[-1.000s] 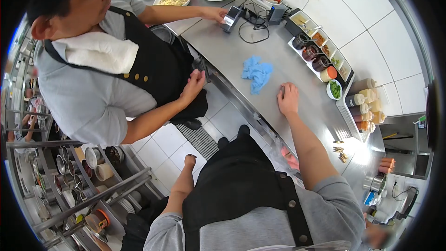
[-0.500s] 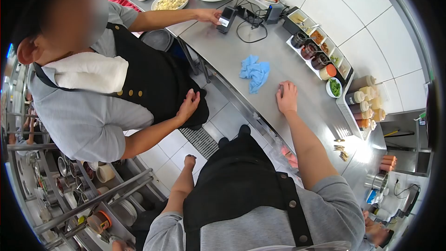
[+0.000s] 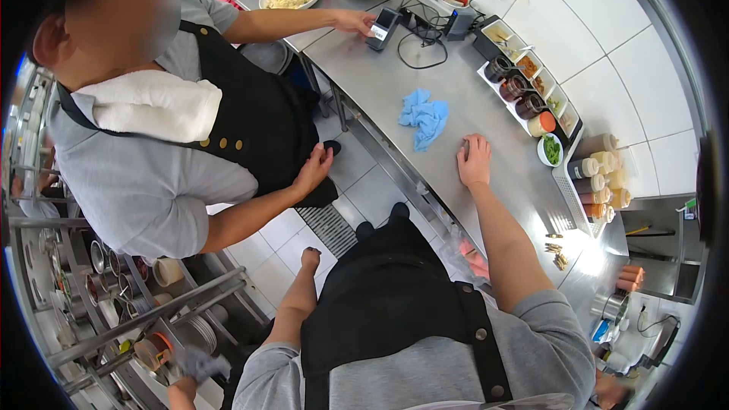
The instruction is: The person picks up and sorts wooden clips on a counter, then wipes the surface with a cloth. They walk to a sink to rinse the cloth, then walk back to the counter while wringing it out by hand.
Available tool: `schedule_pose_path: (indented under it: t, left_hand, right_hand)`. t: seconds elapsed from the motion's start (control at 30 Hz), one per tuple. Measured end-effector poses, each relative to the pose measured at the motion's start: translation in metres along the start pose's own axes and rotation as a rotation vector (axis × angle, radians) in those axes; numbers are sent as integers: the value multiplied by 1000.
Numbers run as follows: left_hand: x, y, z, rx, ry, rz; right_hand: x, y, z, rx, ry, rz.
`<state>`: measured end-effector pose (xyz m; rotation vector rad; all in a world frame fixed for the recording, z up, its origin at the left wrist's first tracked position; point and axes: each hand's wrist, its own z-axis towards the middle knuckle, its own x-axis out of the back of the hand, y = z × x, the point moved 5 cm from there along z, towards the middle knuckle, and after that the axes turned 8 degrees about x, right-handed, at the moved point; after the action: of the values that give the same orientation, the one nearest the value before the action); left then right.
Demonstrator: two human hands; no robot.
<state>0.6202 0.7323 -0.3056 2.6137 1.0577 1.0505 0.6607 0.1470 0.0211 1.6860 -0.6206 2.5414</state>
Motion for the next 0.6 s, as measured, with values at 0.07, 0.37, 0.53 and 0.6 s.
schedule_pose_path:
  t: [0.07, 0.37, 0.53, 0.6]
  left_hand:
    - [1, 0, -6, 33, 6, -25]
    - [2, -9, -2, 98, -13, -51]
    - [6, -13, -2, 86, 12, -45]
    - [8, -12, -5, 91, 14, -26]
  right_hand:
    - [-1, 0, 0, 3, 9, 6]
    - [-1, 2, -1, 18, 32, 35]
    - [0, 0, -2, 4, 15, 6]
    - [2, -3, -1, -3, 12, -5]
